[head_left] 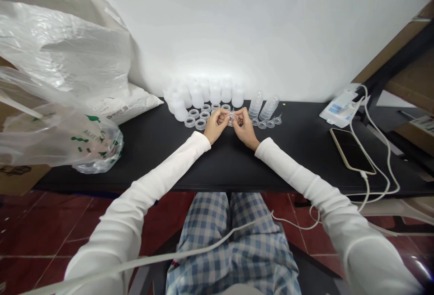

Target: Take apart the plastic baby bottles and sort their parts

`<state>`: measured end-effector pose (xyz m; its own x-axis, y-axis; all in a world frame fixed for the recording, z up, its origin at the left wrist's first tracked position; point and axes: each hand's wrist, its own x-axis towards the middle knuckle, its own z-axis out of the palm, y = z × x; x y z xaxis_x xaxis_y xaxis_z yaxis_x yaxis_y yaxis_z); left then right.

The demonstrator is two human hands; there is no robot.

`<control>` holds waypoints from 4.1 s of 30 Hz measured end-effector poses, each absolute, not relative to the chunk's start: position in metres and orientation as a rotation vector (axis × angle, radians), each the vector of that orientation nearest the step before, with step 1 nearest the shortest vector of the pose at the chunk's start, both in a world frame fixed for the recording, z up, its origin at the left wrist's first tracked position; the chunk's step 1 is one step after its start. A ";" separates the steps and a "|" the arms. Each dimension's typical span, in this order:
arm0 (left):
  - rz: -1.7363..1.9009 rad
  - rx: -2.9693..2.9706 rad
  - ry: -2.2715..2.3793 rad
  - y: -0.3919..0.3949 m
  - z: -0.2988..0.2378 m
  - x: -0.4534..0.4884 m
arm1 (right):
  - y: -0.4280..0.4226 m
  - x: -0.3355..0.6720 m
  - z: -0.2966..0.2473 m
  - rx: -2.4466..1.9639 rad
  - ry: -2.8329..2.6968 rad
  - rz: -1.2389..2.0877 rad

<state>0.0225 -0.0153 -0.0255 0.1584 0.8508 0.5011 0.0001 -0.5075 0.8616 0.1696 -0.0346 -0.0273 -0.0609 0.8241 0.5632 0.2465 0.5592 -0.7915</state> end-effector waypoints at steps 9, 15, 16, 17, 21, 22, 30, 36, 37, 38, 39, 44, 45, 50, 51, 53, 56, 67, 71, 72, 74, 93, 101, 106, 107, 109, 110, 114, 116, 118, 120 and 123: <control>1.468 1.638 0.860 -0.018 -0.029 0.028 | -0.035 0.172 -0.026 -0.947 -1.644 0.548; 1.442 1.606 0.869 -0.014 -0.031 0.024 | -0.029 0.173 -0.033 -0.911 -1.654 0.661; 1.426 1.604 0.870 -0.013 -0.031 0.023 | -0.028 0.174 -0.034 -0.908 -1.657 0.696; 1.408 1.594 0.868 -0.011 -0.031 0.022 | -0.026 0.174 -0.036 -0.909 -1.658 0.728; 1.332 1.566 0.821 -0.009 -0.032 0.020 | -0.024 0.175 -0.039 -0.943 -1.624 0.763; 1.325 1.579 0.821 -0.009 -0.032 0.020 | -0.024 0.175 -0.038 -0.955 -1.626 0.748; 1.376 1.756 0.919 -0.014 -0.029 0.017 | -0.033 0.175 -0.028 -1.003 -1.761 0.475; 1.418 1.843 0.921 -0.017 -0.029 0.019 | -0.033 0.176 -0.027 -1.001 -1.791 0.464; 1.425 1.867 0.926 -0.017 -0.029 0.019 | -0.033 0.176 -0.027 -0.992 -1.778 0.494; 1.434 1.892 0.932 -0.017 -0.030 0.020 | -0.034 0.176 -0.027 -0.982 -1.764 0.525; 1.443 1.916 0.939 -0.017 -0.030 0.020 | -0.034 0.176 -0.026 -0.973 -1.752 0.552; 1.440 1.959 0.997 -0.015 -0.030 0.018 | -0.036 0.176 -0.024 -0.977 -1.721 0.623; 1.411 1.945 1.008 -0.014 -0.029 0.017 | -0.036 0.176 -0.024 -0.984 -1.718 0.635; 1.234 1.833 0.989 -0.011 -0.031 0.013 | -0.036 0.176 -0.024 -1.000 -1.727 0.645; 1.209 1.826 0.972 -0.011 -0.032 0.013 | -0.036 0.176 -0.024 -0.991 -1.725 0.641; 1.174 1.806 0.920 -0.011 -0.035 0.014 | -0.036 0.176 -0.024 -0.970 -1.714 0.633; 1.176 1.716 0.849 -0.011 -0.039 0.018 | -0.035 0.176 -0.025 -0.959 -1.709 0.619; 1.291 1.716 0.892 -0.017 -0.033 0.020 | -0.035 0.176 -0.025 -0.982 -1.735 0.580; 1.253 1.675 0.889 -0.017 -0.034 0.020 | -0.036 0.176 -0.024 -0.969 -1.735 0.618; 1.234 1.657 0.878 -0.017 -0.034 0.020 | -0.037 0.175 -0.024 -0.969 -1.735 0.633; 1.207 1.632 0.843 -0.016 -0.034 0.020 | -0.038 0.175 -0.024 -0.966 -1.735 0.665; 1.218 1.606 0.823 -0.019 -0.033 0.022 | -0.035 0.176 -0.026 -0.920 -1.683 0.712; 1.173 1.589 0.797 -0.017 -0.028 0.019 | -0.037 0.176 -0.025 -0.909 -1.669 0.800; 1.263 1.721 0.870 -0.021 -0.031 0.020 | -0.039 0.175 -0.023 -0.906 -1.671 0.745; 1.283 1.758 0.914 -0.021 -0.031 0.019 | -0.039 0.175 -0.023 -0.904 -1.674 0.743; 1.300 1.838 1.015 -0.023 -0.030 0.018 | -0.040 0.175 -0.022 -0.905 -1.675 0.742; 1.296 1.869 1.061 -0.023 -0.030 0.018 | -0.040 0.174 -0.022 -0.908 -1.672 0.741; 1.225 1.904 1.154 -0.025 -0.027 0.017 | -0.039 0.175 -0.023 -0.937 -1.658 0.718; 1.189 1.899 1.148 -0.026 -0.027 0.017 | -0.039 0.175 -0.022 -0.953 -1.668 0.714; 1.183 1.901 1.098 -0.026 -0.027 0.017 | -0.041 0.176 -0.021 -0.955 -1.682 0.733; 1.198 1.897 1.025 -0.026 -0.027 0.017 | -0.042 0.176 -0.019 -0.944 -1.692 0.748; 1.191 1.879 0.947 -0.026 -0.026 0.016 | -0.044 0.175 -0.017 -0.926 -1.694 0.724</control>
<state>0.0155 -0.0264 -0.0260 0.3075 0.8585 0.4104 0.2062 -0.4812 0.8520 0.1748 -0.0436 -0.0173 -0.1749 0.8526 0.4925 0.2329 0.5218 -0.8207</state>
